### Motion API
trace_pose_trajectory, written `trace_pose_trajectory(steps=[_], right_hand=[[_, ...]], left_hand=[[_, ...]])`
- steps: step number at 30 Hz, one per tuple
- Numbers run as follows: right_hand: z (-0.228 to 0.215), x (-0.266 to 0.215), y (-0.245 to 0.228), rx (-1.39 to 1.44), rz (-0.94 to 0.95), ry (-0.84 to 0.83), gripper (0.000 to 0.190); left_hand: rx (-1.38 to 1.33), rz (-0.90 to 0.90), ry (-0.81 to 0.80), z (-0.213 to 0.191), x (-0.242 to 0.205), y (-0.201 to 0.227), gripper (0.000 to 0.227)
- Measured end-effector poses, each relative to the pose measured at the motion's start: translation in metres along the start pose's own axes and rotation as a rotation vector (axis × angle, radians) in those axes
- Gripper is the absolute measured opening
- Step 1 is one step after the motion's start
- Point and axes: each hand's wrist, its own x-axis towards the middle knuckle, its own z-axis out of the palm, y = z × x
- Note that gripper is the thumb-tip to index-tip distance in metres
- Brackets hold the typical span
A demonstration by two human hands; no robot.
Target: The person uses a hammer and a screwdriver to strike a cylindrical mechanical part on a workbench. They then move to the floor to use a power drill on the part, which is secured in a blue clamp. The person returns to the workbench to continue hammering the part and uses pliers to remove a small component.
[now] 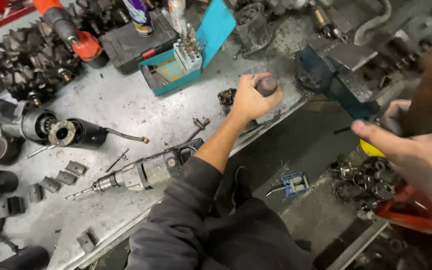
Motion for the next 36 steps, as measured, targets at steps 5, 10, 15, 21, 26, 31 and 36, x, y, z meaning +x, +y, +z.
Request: trace_pose_trajectory(steps=[5,10,15,21,26,31,36], right_hand=[[0.174,-0.037,-0.079,-0.741,-0.217,0.251,0.036],[0.198,0.055,0.013,-0.626,-0.162,0.190,0.033],[0.211,0.131,0.049,-0.799,-0.230,0.117,0.038],[0.218,0.189,0.075,-0.838,-0.262,0.085,0.038],[0.217,0.214,0.100,-0.946,-0.423,0.031,0.059],[0.251,0.109,-0.026,-0.688,-0.717,-0.049,0.072],[0.311,0.058,-0.080,-0.258,-1.060,-0.315,0.065]], left_hand=[[-0.056,0.081,-0.037,-0.009,-0.003,0.010,0.024],[-0.015,0.114,-0.139,-0.027,-0.001,0.031,0.026],[0.034,0.181,-0.289,-0.053,0.008,0.032,0.033],[0.360,0.136,-0.548,-0.072,0.003,0.008,0.062],[0.608,0.233,-0.687,-0.072,-0.018,-0.035,0.088],[0.858,0.434,-0.595,-0.062,-0.045,-0.116,0.076],[0.571,0.272,-0.629,-0.064,-0.040,-0.095,0.075]])
